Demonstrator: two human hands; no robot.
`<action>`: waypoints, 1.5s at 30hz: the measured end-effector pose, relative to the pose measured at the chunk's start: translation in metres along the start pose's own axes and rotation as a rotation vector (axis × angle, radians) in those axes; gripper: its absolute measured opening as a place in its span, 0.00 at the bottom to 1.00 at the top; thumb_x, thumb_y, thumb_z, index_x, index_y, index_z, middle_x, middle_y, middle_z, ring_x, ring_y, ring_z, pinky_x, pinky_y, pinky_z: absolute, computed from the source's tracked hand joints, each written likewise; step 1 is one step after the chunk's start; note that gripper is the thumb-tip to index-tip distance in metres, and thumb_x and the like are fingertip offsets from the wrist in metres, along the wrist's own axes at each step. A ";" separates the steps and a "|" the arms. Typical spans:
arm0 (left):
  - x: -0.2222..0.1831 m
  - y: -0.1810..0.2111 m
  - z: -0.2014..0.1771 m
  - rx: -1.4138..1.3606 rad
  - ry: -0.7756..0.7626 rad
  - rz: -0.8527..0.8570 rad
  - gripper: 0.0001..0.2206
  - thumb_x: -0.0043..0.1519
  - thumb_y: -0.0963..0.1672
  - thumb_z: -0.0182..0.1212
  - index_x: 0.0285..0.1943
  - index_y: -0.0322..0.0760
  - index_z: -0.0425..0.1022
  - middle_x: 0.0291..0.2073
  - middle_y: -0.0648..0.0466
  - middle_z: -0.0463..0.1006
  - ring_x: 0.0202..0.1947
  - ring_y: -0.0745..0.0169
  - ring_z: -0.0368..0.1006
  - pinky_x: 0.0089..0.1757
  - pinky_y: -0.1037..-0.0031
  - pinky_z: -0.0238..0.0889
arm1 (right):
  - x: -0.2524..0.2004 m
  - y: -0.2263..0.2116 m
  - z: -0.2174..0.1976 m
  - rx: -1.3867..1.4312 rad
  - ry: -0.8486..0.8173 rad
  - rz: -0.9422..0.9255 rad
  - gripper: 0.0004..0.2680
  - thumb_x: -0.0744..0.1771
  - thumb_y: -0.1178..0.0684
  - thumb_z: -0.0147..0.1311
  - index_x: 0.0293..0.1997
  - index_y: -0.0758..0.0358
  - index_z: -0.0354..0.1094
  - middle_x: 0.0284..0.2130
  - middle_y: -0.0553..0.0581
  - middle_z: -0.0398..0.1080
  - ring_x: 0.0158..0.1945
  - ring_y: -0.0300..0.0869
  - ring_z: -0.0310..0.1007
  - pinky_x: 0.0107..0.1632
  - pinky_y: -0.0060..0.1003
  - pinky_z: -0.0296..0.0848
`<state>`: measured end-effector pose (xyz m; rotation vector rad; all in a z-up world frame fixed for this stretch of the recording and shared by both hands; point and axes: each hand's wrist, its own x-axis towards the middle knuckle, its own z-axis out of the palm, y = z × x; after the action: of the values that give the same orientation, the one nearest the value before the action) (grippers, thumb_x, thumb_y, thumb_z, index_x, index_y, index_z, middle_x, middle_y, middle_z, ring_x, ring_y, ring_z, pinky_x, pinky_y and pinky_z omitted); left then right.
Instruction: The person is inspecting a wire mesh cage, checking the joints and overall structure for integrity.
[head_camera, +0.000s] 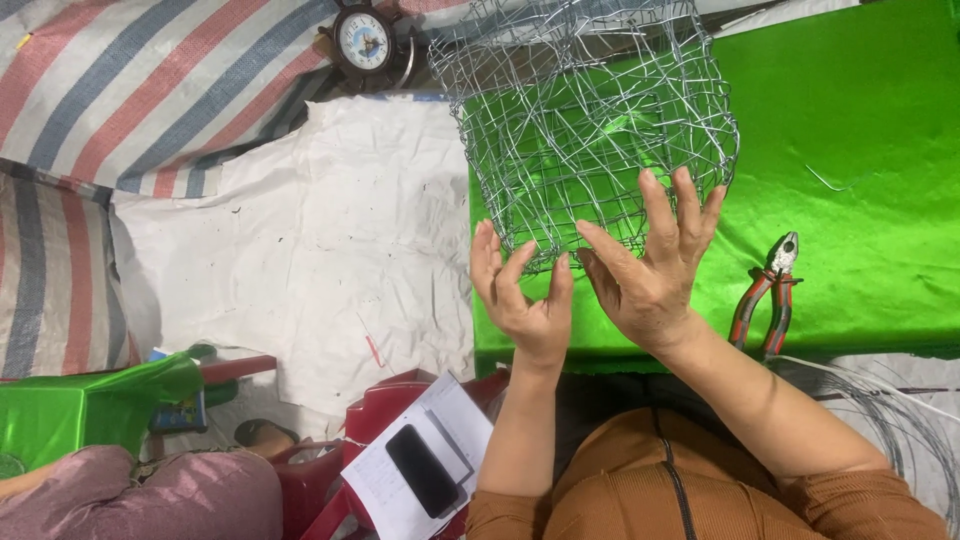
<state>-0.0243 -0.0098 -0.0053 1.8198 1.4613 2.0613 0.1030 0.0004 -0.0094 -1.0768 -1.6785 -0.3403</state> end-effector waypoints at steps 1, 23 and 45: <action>0.000 0.001 0.000 0.005 -0.001 0.000 0.14 0.58 0.43 0.68 0.50 0.43 0.71 0.67 0.39 0.59 0.69 0.39 0.58 0.64 0.45 0.56 | 0.000 -0.001 -0.001 -0.004 -0.002 0.000 0.08 0.71 0.47 0.60 0.54 0.49 0.81 0.69 0.75 0.57 0.74 0.73 0.44 0.68 0.78 0.35; -0.007 -0.004 0.004 0.051 -0.016 -0.013 0.16 0.58 0.44 0.66 0.53 0.41 0.69 0.69 0.35 0.54 0.68 0.33 0.58 0.63 0.41 0.54 | -0.015 0.007 -0.010 0.054 0.029 0.083 0.12 0.69 0.45 0.61 0.58 0.49 0.75 0.71 0.73 0.52 0.76 0.70 0.39 0.70 0.78 0.33; -0.030 -0.009 0.014 -0.047 -0.125 -0.427 0.49 0.52 0.40 0.69 0.79 0.37 0.36 0.76 0.40 0.42 0.76 0.43 0.34 0.70 0.51 0.30 | -0.015 0.062 -0.039 0.614 -0.011 0.716 0.16 0.74 0.54 0.35 0.73 0.65 0.52 0.72 0.66 0.53 0.76 0.57 0.48 0.74 0.58 0.51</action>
<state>-0.0082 -0.0132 -0.0359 1.4322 1.5826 1.7288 0.1758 0.0009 -0.0247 -1.1087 -1.1712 0.6047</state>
